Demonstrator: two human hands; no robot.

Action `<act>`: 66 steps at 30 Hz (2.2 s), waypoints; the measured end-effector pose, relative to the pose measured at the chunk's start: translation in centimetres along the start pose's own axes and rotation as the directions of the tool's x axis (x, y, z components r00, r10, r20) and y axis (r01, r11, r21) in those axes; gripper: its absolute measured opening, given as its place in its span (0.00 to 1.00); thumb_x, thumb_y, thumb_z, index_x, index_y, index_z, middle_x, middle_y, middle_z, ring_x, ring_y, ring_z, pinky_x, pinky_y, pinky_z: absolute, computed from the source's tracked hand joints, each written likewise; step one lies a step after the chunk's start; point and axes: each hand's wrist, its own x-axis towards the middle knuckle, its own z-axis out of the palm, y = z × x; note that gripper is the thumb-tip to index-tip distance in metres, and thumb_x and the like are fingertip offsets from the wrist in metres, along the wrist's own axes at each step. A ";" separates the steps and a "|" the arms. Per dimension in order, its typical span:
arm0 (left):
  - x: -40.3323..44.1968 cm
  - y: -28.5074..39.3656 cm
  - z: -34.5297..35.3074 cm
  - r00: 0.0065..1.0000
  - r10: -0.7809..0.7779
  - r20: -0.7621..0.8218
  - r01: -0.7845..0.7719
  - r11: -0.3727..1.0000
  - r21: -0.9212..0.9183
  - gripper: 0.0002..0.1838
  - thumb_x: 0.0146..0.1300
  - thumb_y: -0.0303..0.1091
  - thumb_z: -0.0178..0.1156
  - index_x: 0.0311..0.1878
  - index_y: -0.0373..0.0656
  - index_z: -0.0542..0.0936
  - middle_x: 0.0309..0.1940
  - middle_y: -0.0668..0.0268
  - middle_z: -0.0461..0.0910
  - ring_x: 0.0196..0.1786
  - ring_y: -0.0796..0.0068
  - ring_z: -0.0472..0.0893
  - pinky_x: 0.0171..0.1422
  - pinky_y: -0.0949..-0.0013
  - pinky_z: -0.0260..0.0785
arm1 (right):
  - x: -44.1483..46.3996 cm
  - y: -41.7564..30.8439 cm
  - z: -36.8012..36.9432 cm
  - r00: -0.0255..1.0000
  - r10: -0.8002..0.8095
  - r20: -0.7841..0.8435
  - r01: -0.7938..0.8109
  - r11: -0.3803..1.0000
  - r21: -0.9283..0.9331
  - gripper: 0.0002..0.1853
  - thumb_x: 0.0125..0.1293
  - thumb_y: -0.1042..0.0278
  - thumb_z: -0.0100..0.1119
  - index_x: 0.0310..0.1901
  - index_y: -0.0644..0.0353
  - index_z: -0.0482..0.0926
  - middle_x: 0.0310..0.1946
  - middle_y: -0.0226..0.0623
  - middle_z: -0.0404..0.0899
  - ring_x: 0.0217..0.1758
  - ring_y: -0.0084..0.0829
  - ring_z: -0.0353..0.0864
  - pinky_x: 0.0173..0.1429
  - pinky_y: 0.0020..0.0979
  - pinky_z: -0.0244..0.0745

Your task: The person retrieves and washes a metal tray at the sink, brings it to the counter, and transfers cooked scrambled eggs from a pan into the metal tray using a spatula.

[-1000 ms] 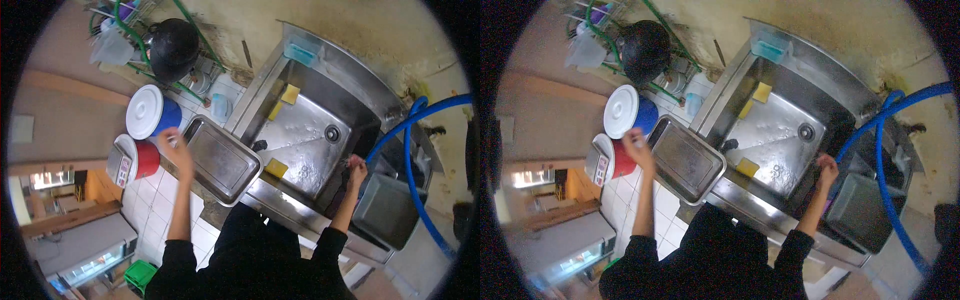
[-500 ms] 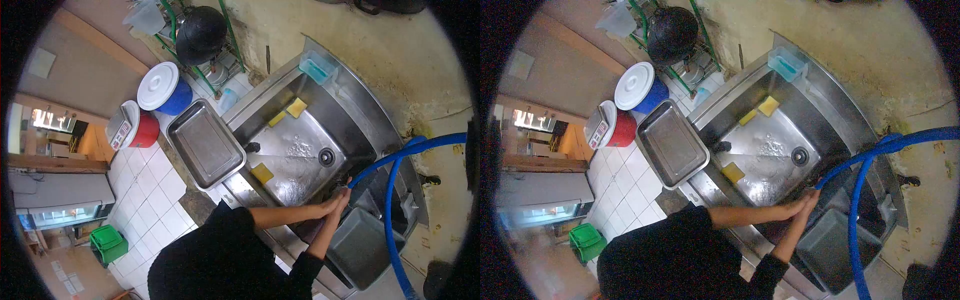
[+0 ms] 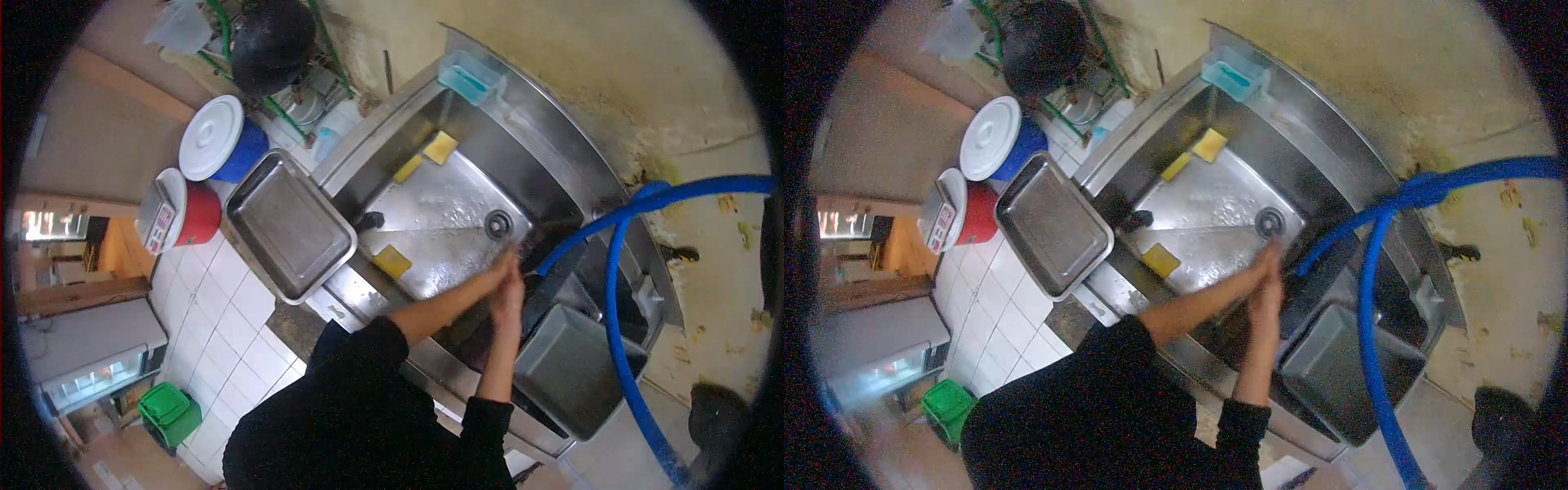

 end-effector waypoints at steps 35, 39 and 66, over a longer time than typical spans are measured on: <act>-3.3 1.3 -8.0 0.985 0.081 0.154 -0.171 0.274 0.947 0.29 0.48 0.41 0.65 0.54 0.38 0.75 0.52 0.46 0.76 0.53 0.39 0.76 0.55 0.26 0.60 | 5.9 -29.1 -21.3 0.609 -0.761 -0.226 0.277 0.471 -0.837 0.23 0.72 0.57 0.45 0.58 0.68 0.70 0.59 0.49 0.71 0.55 0.39 0.75 0.56 0.44 0.72; -4.9 7.8 -11.1 0.951 -0.078 0.299 -0.246 0.393 0.886 0.25 0.44 0.38 0.67 0.47 0.38 0.76 0.42 0.49 0.78 0.48 0.41 0.78 0.55 0.27 0.60 | 1.0 -30.8 -13.4 0.654 -0.729 -0.199 0.507 0.618 -0.601 0.25 0.72 0.56 0.44 0.61 0.68 0.68 0.63 0.49 0.68 0.59 0.39 0.73 0.60 0.44 0.70; -36.1 29.5 -56.5 0.896 0.339 -0.285 -0.101 0.783 0.614 0.16 0.47 0.39 0.67 0.36 0.40 0.80 0.28 0.69 0.80 0.28 0.76 0.79 0.25 0.67 0.73 | -11.1 -2.4 14.4 0.772 -0.040 0.634 0.622 0.255 -0.741 0.20 0.68 0.59 0.54 0.58 0.60 0.74 0.45 0.41 0.79 0.41 0.34 0.77 0.43 0.37 0.75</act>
